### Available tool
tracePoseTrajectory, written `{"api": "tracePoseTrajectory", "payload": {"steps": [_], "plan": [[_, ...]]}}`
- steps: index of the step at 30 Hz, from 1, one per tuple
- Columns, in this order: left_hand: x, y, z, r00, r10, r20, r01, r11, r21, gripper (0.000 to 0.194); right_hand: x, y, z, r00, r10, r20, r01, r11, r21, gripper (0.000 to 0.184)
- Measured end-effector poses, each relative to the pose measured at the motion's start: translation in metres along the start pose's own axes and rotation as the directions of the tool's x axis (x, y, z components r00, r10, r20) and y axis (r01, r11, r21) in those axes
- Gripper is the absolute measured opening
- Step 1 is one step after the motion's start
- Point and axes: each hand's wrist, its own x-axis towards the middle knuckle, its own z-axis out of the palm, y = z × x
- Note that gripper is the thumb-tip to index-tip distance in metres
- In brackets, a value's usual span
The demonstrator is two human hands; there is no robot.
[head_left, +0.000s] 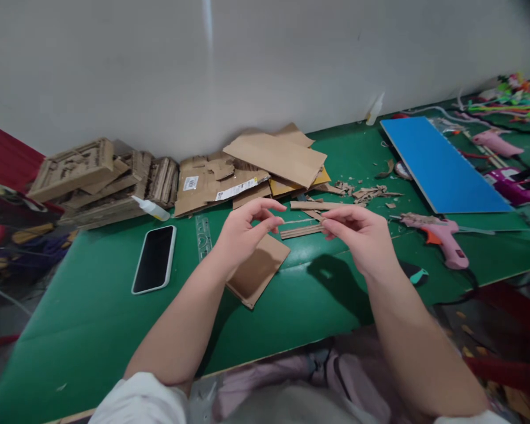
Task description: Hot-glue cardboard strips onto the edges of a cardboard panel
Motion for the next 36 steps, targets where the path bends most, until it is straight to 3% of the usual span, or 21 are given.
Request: {"api": "tracePoseTrajectory", "payload": {"steps": [2, 5, 9, 14, 18, 24, 29, 36], "plan": [[-0.001, -0.001, 0.002, 0.996, -0.035, 0.078, 0.05, 0.981, -0.19, 0.013, 0.001, 0.0, 0.0, 0.996, 0.077, 0.034, -0.081, 0.985, 0.153, 0.013], [-0.005, -0.004, 0.007, 0.972, -0.037, 0.231, 0.146, 0.868, -0.475, 0.02, 0.0, 0.001, 0.0, 0.978, 0.15, 0.147, -0.189, 0.934, 0.302, 0.018], [-0.01, -0.009, 0.012, 0.941, -0.007, 0.339, 0.236, 0.733, -0.639, 0.025, -0.003, 0.001, 0.003, 0.952, 0.176, 0.25, -0.262, 0.89, 0.373, 0.025], [-0.012, -0.01, 0.011, 0.966, -0.078, 0.245, 0.226, 0.712, -0.665, 0.022, -0.004, 0.001, 0.004, 0.934, 0.209, 0.291, -0.33, 0.819, 0.469, 0.016], [-0.009, -0.007, 0.01, 0.981, -0.158, 0.111, 0.192, 0.755, -0.627, 0.022, -0.002, 0.002, 0.001, 0.947, 0.193, 0.255, -0.288, 0.861, 0.419, 0.01], [-0.002, -0.001, 0.012, 0.995, -0.097, -0.032, 0.05, 0.733, -0.679, 0.011, -0.001, 0.002, -0.001, 0.963, 0.126, 0.239, -0.217, 0.888, 0.405, 0.01], [-0.001, 0.001, 0.015, 0.99, -0.125, -0.06, 0.047, 0.707, -0.706, 0.014, -0.002, 0.0, 0.002, 0.969, 0.144, 0.2, -0.219, 0.874, 0.434, 0.007], [-0.001, 0.001, 0.016, 0.992, -0.115, -0.046, 0.047, 0.693, -0.72, 0.019, -0.004, -0.001, 0.007, 0.996, 0.074, 0.045, -0.086, 0.925, 0.369, 0.015]]}}
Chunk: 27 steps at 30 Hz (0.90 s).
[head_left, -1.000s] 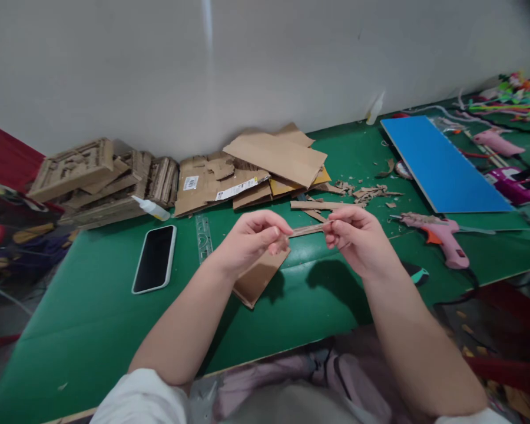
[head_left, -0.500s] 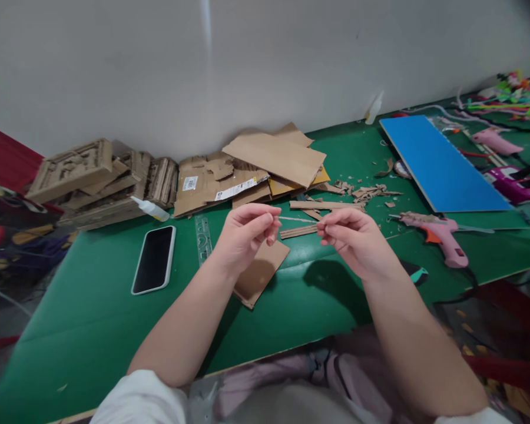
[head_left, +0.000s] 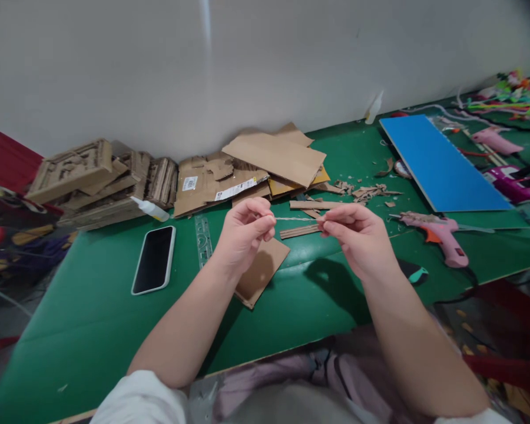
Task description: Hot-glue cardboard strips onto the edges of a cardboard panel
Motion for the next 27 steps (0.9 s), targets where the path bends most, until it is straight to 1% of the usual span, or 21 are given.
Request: {"api": "tracePoseTrajectory", "payload": {"steps": [4, 10, 13, 15, 17, 19, 21, 23, 24, 25, 26, 27], "plan": [[0.0, 0.0, 0.001, 1.0, 0.008, 0.005, -0.008, 1.0, 0.02, 0.023, -0.001, 0.001, 0.001, 0.995, -0.089, -0.051, 0.084, 0.992, -0.098, 0.016], [0.0, -0.002, -0.001, 0.999, 0.037, 0.008, -0.037, 0.998, 0.058, 0.024, -0.001, 0.002, 0.002, 0.985, -0.159, -0.069, 0.148, 0.979, -0.142, 0.017], [0.001, -0.003, -0.005, 0.998, 0.065, 0.016, -0.067, 0.984, 0.163, 0.021, -0.001, 0.001, 0.002, 0.979, -0.189, -0.073, 0.175, 0.97, -0.169, 0.017], [0.003, -0.003, -0.008, 0.995, 0.093, 0.026, -0.096, 0.957, 0.273, 0.02, -0.002, 0.001, 0.002, 0.977, -0.197, -0.078, 0.179, 0.966, -0.187, 0.017], [0.004, -0.002, -0.011, 0.99, 0.133, 0.057, -0.144, 0.906, 0.397, 0.02, -0.002, 0.0, 0.001, 0.977, -0.197, -0.078, 0.178, 0.963, -0.2, 0.017], [0.004, 0.001, -0.013, 0.977, 0.183, 0.114, -0.215, 0.826, 0.521, 0.022, -0.002, -0.001, 0.001, 0.977, -0.201, -0.07, 0.182, 0.961, -0.209, 0.017], [0.005, 0.005, -0.015, 0.954, 0.244, 0.176, -0.299, 0.725, 0.621, 0.024, -0.003, -0.002, 0.001, 0.976, -0.208, -0.056, 0.192, 0.957, -0.219, 0.016], [0.004, 0.007, -0.015, 0.928, 0.305, 0.214, -0.366, 0.637, 0.678, 0.027, -0.003, -0.002, 0.001, 0.976, -0.214, -0.041, 0.199, 0.952, -0.234, 0.016], [0.004, 0.007, -0.016, 0.92, 0.324, 0.22, -0.382, 0.616, 0.69, 0.029, -0.003, -0.002, 0.001, 0.977, -0.212, -0.038, 0.196, 0.949, -0.249, 0.016], [0.004, 0.007, -0.016, 0.918, 0.334, 0.215, -0.385, 0.618, 0.685, 0.032, -0.003, -0.002, 0.001, 0.978, -0.206, -0.042, 0.187, 0.945, -0.269, 0.015], [0.003, 0.006, -0.015, 0.922, 0.333, 0.199, -0.377, 0.649, 0.661, 0.036, -0.004, -0.002, 0.002, 0.98, -0.194, -0.05, 0.171, 0.94, -0.296, 0.014], [0.002, 0.004, -0.014, 0.931, 0.319, 0.176, -0.357, 0.702, 0.616, 0.04, -0.004, -0.002, 0.003, 0.982, -0.179, -0.059, 0.151, 0.933, -0.327, 0.013]]}}
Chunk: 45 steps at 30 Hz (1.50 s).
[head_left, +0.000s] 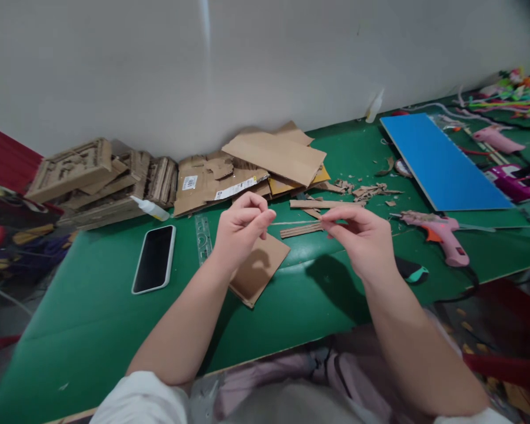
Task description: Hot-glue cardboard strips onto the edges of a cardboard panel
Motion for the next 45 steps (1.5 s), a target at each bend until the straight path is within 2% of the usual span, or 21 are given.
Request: {"api": "tracePoseTrajectory", "payload": {"steps": [4, 7, 9, 11, 12, 14, 17, 20, 25, 31, 34, 37, 39, 40, 43, 45], "plan": [[-0.005, 0.001, 0.009, 0.99, -0.141, 0.021, 0.139, 0.925, -0.353, 0.055, -0.003, 0.0, 0.004, 0.998, -0.014, 0.06, 0.022, 0.99, -0.136, 0.014], [-0.005, 0.005, 0.013, 0.98, -0.194, 0.051, 0.197, 0.879, -0.434, 0.051, -0.004, 0.001, 0.005, 0.989, -0.091, 0.116, 0.117, 0.964, -0.238, 0.016], [-0.004, 0.007, 0.012, 0.978, -0.206, 0.03, 0.202, 0.905, -0.375, 0.041, -0.004, 0.001, 0.004, 0.985, -0.126, 0.115, 0.156, 0.938, -0.309, 0.016], [-0.002, 0.007, 0.009, 0.983, -0.182, 0.003, 0.178, 0.957, -0.23, 0.024, -0.002, 0.002, 0.002, 0.982, -0.153, 0.111, 0.183, 0.911, -0.37, 0.016], [-0.002, 0.007, 0.007, 0.989, -0.145, -0.001, 0.143, 0.98, -0.135, 0.016, -0.002, 0.003, 0.001, 0.98, -0.164, 0.112, 0.196, 0.899, -0.392, 0.017], [-0.001, 0.005, 0.003, 1.0, -0.029, 0.002, 0.028, 0.997, 0.068, 0.019, -0.001, 0.003, -0.001, 0.976, -0.186, 0.115, 0.217, 0.884, -0.414, 0.017], [0.0, 0.001, -0.002, 0.989, 0.147, -0.006, -0.136, 0.93, 0.343, 0.02, 0.0, 0.002, -0.002, 0.97, -0.206, 0.129, 0.241, 0.874, -0.422, 0.016], [0.002, -0.003, -0.004, 0.969, 0.248, 0.011, -0.218, 0.828, 0.517, 0.015, 0.0, 0.001, -0.002, 0.963, -0.233, 0.136, 0.27, 0.858, -0.438, 0.016], [0.005, -0.003, -0.007, 0.95, 0.284, 0.127, -0.3, 0.728, 0.616, 0.011, 0.002, 0.003, -0.007, 0.932, -0.325, 0.161, 0.362, 0.807, -0.468, 0.018], [0.004, -0.005, -0.009, 0.934, 0.284, 0.218, -0.357, 0.768, 0.532, 0.025, 0.006, 0.009, -0.013, 0.917, -0.354, 0.185, 0.399, 0.793, -0.46, 0.018], [0.003, -0.002, -0.01, 0.956, 0.184, 0.227, -0.274, 0.834, 0.479, 0.03, 0.006, 0.008, -0.014, 0.921, -0.347, 0.178, 0.389, 0.793, -0.469, 0.02], [0.002, 0.005, -0.011, 0.971, -0.051, 0.235, -0.029, 0.945, 0.326, 0.024, 0.007, 0.008, -0.015, 0.926, -0.338, 0.165, 0.375, 0.795, -0.476, 0.021], [0.001, 0.008, -0.01, 0.929, -0.206, 0.306, 0.173, 0.976, 0.131, 0.018, 0.007, 0.008, -0.016, 0.923, -0.349, 0.165, 0.384, 0.791, -0.477, 0.021], [0.0, 0.008, -0.01, 0.901, -0.247, 0.356, 0.256, 0.967, 0.023, 0.015, 0.007, 0.008, -0.015, 0.919, -0.356, 0.171, 0.394, 0.786, -0.477, 0.021], [-0.003, 0.006, -0.006, 0.843, -0.249, 0.477, 0.402, 0.88, -0.252, 0.01, 0.006, 0.009, -0.013, 0.904, -0.37, 0.216, 0.428, 0.769, -0.475, 0.021], [-0.005, 0.003, -0.004, 0.817, -0.229, 0.529, 0.452, 0.824, -0.342, 0.013, 0.005, 0.009, -0.012, 0.892, -0.38, 0.246, 0.452, 0.76, -0.466, 0.021]]}}
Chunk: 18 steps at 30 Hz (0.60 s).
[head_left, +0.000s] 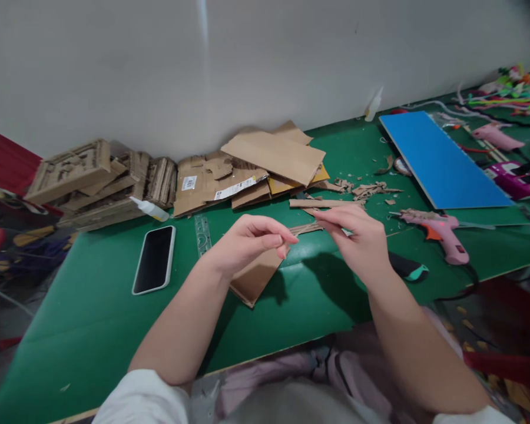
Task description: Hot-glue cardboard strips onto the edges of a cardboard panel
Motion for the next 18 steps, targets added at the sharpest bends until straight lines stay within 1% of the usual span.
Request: {"api": "tracePoseTrajectory", "payload": {"steps": [2, 4, 6, 8, 12, 15, 18], "plan": [[0.0, -0.003, 0.0, 1.0, -0.019, 0.022, 0.02, 0.999, -0.049, 0.013, -0.001, -0.001, 0.002, 1.0, -0.022, 0.007, 0.022, 1.0, 0.001, 0.02], [0.001, -0.003, 0.0, 1.0, -0.031, -0.006, 0.03, 0.997, -0.074, 0.012, -0.001, -0.001, 0.003, 0.999, -0.035, 0.002, 0.035, 0.999, -0.011, 0.018], [0.002, -0.002, -0.001, 0.997, -0.027, -0.076, 0.019, 0.994, -0.105, 0.012, -0.002, -0.001, 0.003, 0.999, -0.039, -0.003, 0.039, 0.999, -0.027, 0.017], [0.003, -0.001, -0.001, 0.988, -0.004, -0.157, -0.018, 0.991, -0.136, 0.01, -0.002, -0.001, 0.002, 0.999, -0.035, -0.007, 0.034, 0.999, -0.034, 0.016], [0.008, -0.001, -0.002, 0.952, 0.06, -0.3, -0.104, 0.986, -0.13, 0.006, -0.001, -0.003, 0.002, 1.0, 0.003, -0.012, -0.003, 1.0, -0.023, 0.015], [0.011, -0.001, -0.002, 0.93, 0.108, -0.35, -0.158, 0.98, -0.118, 0.009, -0.001, -0.006, 0.002, 0.999, 0.051, -0.016, -0.051, 0.999, 0.005, 0.012], [0.012, -0.001, -0.001, 0.92, 0.085, -0.382, -0.155, 0.976, -0.156, 0.013, 0.0, -0.008, 0.001, 0.995, 0.093, -0.02, -0.093, 0.995, 0.032, 0.011]]}}
